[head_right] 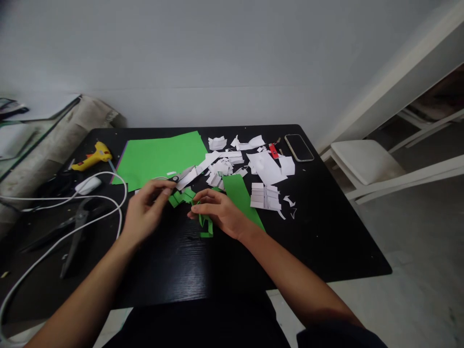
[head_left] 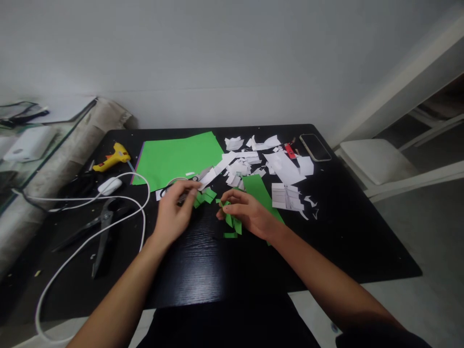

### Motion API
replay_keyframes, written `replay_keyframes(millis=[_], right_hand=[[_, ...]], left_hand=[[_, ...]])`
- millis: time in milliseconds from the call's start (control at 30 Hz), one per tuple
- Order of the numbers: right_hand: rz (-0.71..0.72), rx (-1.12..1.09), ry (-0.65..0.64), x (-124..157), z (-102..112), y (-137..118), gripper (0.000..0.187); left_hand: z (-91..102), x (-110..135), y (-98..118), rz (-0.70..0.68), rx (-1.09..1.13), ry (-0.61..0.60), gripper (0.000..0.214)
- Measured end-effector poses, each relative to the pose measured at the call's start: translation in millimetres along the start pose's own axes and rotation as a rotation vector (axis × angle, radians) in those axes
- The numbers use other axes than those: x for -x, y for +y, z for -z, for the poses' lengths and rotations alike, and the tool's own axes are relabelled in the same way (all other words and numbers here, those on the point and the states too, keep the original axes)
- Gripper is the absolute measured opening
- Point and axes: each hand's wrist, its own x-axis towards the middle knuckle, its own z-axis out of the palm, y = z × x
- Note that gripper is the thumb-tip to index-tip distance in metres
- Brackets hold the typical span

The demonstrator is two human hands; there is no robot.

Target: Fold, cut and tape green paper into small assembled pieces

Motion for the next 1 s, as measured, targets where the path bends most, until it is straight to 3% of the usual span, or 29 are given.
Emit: replay_keyframes(millis=[67, 100, 233, 500, 633, 767, 900, 1000], right_hand=[[0.024, 0.025, 0.032, -1, 1, 1, 0.026], [0.028, 0.031, 0.049, -2, 2, 1, 0.026], [0.030, 0.041, 0.091, -4, 4, 3, 0.023], [0.088, 0.115, 0.221, -2, 4, -1, 0.015], [0.194, 0.244, 0.298, 1, 3, -2, 0.008], [0.305, 0.357, 0.366, 1, 4, -4, 0.008], [0.402, 0.410, 0.414, 2, 6, -10, 0.014], [0.467, 0.406, 0.422, 3, 5, -14, 0.021]], left_hand=[[9.1, -6, -10, 0.129, -0.229, 0.112, 0.022], [13.2, -9, -15, 0.155, -0.366, 0.110, 0.024], [21.3, -15, -27, 0.230, -0.770, -0.036, 0.032], [21.5, -12, -21, 0.207, -0.958, -0.209, 0.042], [22.9, -13, -21, 0.178, -0.933, -0.266, 0.040], [23.3, -12, -15, 0.236, -0.804, -0.172, 0.042], [24.7, -8, 2, 0.266, -0.361, -0.112, 0.042], [30.3, 1, 20, 0.266, -0.076, -0.291, 0.036]])
